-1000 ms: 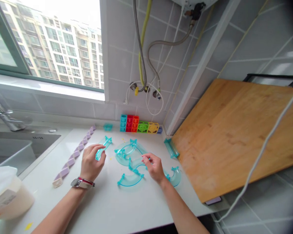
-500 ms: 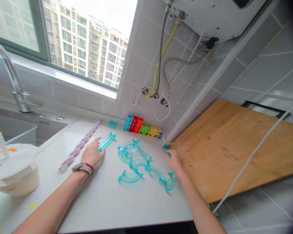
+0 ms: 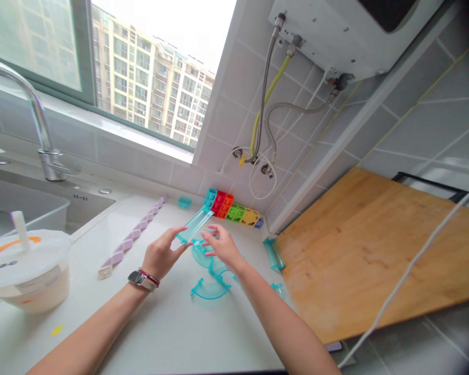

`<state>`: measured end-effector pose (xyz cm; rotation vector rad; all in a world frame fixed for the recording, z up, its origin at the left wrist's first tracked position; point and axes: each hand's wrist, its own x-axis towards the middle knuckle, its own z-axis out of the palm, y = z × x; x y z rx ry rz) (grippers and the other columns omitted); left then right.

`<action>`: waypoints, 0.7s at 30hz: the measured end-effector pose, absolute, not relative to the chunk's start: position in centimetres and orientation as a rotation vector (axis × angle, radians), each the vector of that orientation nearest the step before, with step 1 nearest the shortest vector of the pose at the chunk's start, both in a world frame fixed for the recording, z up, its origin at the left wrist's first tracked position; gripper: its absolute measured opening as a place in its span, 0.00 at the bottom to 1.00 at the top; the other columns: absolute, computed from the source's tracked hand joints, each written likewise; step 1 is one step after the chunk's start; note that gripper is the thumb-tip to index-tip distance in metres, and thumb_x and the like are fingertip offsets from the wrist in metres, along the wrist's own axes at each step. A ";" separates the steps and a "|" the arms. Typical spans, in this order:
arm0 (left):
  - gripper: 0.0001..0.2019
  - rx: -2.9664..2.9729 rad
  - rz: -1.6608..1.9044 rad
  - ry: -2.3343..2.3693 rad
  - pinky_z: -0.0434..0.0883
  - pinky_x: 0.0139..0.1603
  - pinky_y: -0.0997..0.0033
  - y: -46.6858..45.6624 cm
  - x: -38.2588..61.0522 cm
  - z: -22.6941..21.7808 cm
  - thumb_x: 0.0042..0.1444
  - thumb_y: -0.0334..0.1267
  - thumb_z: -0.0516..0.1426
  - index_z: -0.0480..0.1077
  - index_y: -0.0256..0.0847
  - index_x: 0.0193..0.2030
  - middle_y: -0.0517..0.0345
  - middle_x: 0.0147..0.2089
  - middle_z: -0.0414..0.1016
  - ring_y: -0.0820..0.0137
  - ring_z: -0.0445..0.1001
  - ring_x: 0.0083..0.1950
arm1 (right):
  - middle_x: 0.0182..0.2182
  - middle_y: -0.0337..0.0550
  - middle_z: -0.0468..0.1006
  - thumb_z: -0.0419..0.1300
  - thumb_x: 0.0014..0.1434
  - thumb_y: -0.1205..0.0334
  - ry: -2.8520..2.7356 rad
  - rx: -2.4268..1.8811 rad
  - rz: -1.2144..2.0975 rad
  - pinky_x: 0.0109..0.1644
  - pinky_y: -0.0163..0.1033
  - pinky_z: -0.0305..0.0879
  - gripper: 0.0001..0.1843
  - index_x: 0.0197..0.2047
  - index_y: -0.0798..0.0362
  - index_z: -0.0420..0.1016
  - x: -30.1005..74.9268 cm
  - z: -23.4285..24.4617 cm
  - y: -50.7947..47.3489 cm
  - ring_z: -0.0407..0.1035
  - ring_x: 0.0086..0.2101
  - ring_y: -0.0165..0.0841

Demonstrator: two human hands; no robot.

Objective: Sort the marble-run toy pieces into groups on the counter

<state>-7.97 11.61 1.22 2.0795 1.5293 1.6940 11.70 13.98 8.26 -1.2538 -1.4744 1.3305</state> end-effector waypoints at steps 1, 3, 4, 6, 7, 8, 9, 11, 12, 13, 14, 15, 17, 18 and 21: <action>0.19 2.137 1.689 1.519 0.78 0.52 0.59 11.4 -7.6 1.2 0.60 0.48 0.63 0.73 0.47 0.56 0.53 0.54 0.81 0.58 0.81 0.51 | 0.45 0.45 0.75 0.69 0.54 0.45 -1.348 -1.244 1.410 0.27 0.38 0.76 0.27 0.52 0.48 0.68 10.7 8.3 14.0 0.77 0.37 0.37; 0.17 2.220 1.685 1.477 0.77 0.57 0.58 10.9 -7.0 1.2 0.61 0.45 0.62 0.74 0.49 0.56 0.53 0.57 0.80 0.57 0.80 0.56 | 0.46 0.45 0.73 0.70 0.53 0.44 -1.167 -1.214 1.517 0.27 0.39 0.77 0.29 0.49 0.48 0.65 9.4 8.2 13.9 0.76 0.36 0.35; 0.16 2.254 1.680 1.444 0.76 0.59 0.57 10.8 -6.8 1.3 0.62 0.43 0.61 0.75 0.49 0.57 0.53 0.59 0.79 0.57 0.78 0.59 | 0.46 0.44 0.73 0.70 0.53 0.43 -1.124 -1.203 1.540 0.27 0.40 0.77 0.28 0.48 0.48 0.64 9.1 8.2 13.8 0.76 0.35 0.35; 0.16 2.325 1.646 1.368 0.73 0.63 0.55 10.5 -6.3 1.4 0.64 0.39 0.59 0.75 0.50 0.57 0.54 0.60 0.78 0.57 0.74 0.64 | 0.44 0.44 0.75 0.70 0.53 0.42 -1.111 -1.209 1.530 0.28 0.39 0.77 0.28 0.48 0.48 0.65 9.1 8.1 13.4 0.75 0.33 0.33; 0.16 2.368 1.614 1.319 0.72 0.64 0.54 10.3 -6.0 1.5 0.64 0.37 0.58 0.75 0.50 0.58 0.55 0.61 0.78 0.57 0.73 0.65 | 0.43 0.43 0.75 0.69 0.54 0.42 -1.127 -1.235 1.498 0.28 0.38 0.76 0.28 0.48 0.48 0.65 9.3 8.1 13.3 0.74 0.33 0.33; 0.17 2.415 1.570 1.263 0.72 0.65 0.54 10.1 -5.6 1.5 0.65 0.35 0.57 0.74 0.51 0.59 0.56 0.61 0.77 0.58 0.71 0.66 | 0.42 0.43 0.76 0.67 0.56 0.41 -1.166 -1.281 1.445 0.28 0.37 0.75 0.26 0.48 0.48 0.66 9.7 8.1 13.3 0.74 0.32 0.32; 0.19 2.463 1.518 1.205 0.71 0.66 0.53 9.9 -5.2 1.6 0.65 0.33 0.55 0.73 0.52 0.61 0.57 0.63 0.76 0.58 0.70 0.68 | 0.41 0.43 0.77 0.64 0.58 0.41 -1.221 -1.338 1.383 0.28 0.36 0.74 0.25 0.49 0.49 0.67 10.3 8.2 13.3 0.74 0.31 0.31; 0.23 2.540 1.416 1.105 0.69 0.68 0.51 9.6 -4.4 1.7 0.65 0.30 0.53 0.70 0.52 0.64 0.56 0.68 0.70 0.58 0.65 0.71 | 0.40 0.43 0.79 0.59 0.62 0.43 -1.356 -1.457 1.236 0.29 0.35 0.73 0.22 0.51 0.50 0.67 12.1 8.5 13.9 0.74 0.30 0.30; 0.25 2.564 1.377 1.072 0.68 0.69 0.50 9.4 -4.0 1.7 0.65 0.29 0.53 0.68 0.52 0.67 0.55 0.71 0.66 0.57 0.62 0.73 | 0.40 0.43 0.79 0.58 0.64 0.44 -1.423 -1.511 1.165 0.29 0.34 0.73 0.22 0.53 0.50 0.67 13.3 8.7 14.4 0.74 0.29 0.29; 0.26 2.574 1.354 1.058 0.67 0.69 0.48 9.3 -3.8 1.6 0.64 0.29 0.53 0.65 0.52 0.68 0.53 0.73 0.63 0.55 0.60 0.74 | 0.40 0.43 0.80 0.59 0.64 0.46 -1.473 -1.560 1.102 0.30 0.35 0.72 0.23 0.56 0.50 0.65 14.8 9.0 15.1 0.75 0.29 0.30; 0.28 2.573 1.343 1.058 0.66 0.70 0.47 9.3 -3.6 1.6 0.64 0.29 0.54 0.63 0.51 0.69 0.52 0.74 0.60 0.54 0.58 0.75 | 0.40 0.43 0.80 0.60 0.63 0.47 -1.517 -1.627 1.027 0.30 0.35 0.73 0.27 0.60 0.49 0.62 16.5 9.3 15.8 0.76 0.29 0.31; 0.28 2.558 1.351 1.073 0.66 0.69 0.46 9.3 -3.6 1.6 0.64 0.30 0.54 0.62 0.50 0.70 0.50 0.74 0.59 0.53 0.58 0.75 | 0.41 0.43 0.81 0.61 0.62 0.49 -1.542 -1.689 0.963 0.30 0.36 0.73 0.30 0.63 0.49 0.60 18.4 9.6 16.6 0.77 0.29 0.32; 0.28 2.505 1.393 1.132 0.68 0.68 0.47 9.5 -3.8 1.6 0.64 0.32 0.55 0.61 0.49 0.70 0.47 0.72 0.62 0.53 0.62 0.72 | 0.42 0.48 0.81 0.66 0.58 0.51 -1.597 -1.848 0.810 0.33 0.38 0.73 0.33 0.63 0.52 0.63 22.5 10.1 18.1 0.78 0.31 0.36; 0.26 2.476 1.412 1.168 0.69 0.67 0.47 9.6 -4.0 1.6 0.64 0.32 0.55 0.62 0.49 0.69 0.46 0.70 0.65 0.54 0.65 0.70 | 0.44 0.51 0.81 0.69 0.55 0.53 -1.624 -1.931 0.721 0.35 0.39 0.73 0.34 0.62 0.54 0.65 24.5 10.2 18.7 0.79 0.33 0.39; 0.21 2.418 1.439 1.233 0.71 0.63 0.48 10.0 -4.5 1.5 0.65 0.35 0.55 0.65 0.48 0.65 0.47 0.64 0.70 0.55 0.72 0.62 | 0.50 0.58 0.79 0.70 0.52 0.58 -1.703 -2.154 0.467 0.44 0.42 0.73 0.35 0.61 0.57 0.68 29.4 9.7 19.7 0.78 0.45 0.48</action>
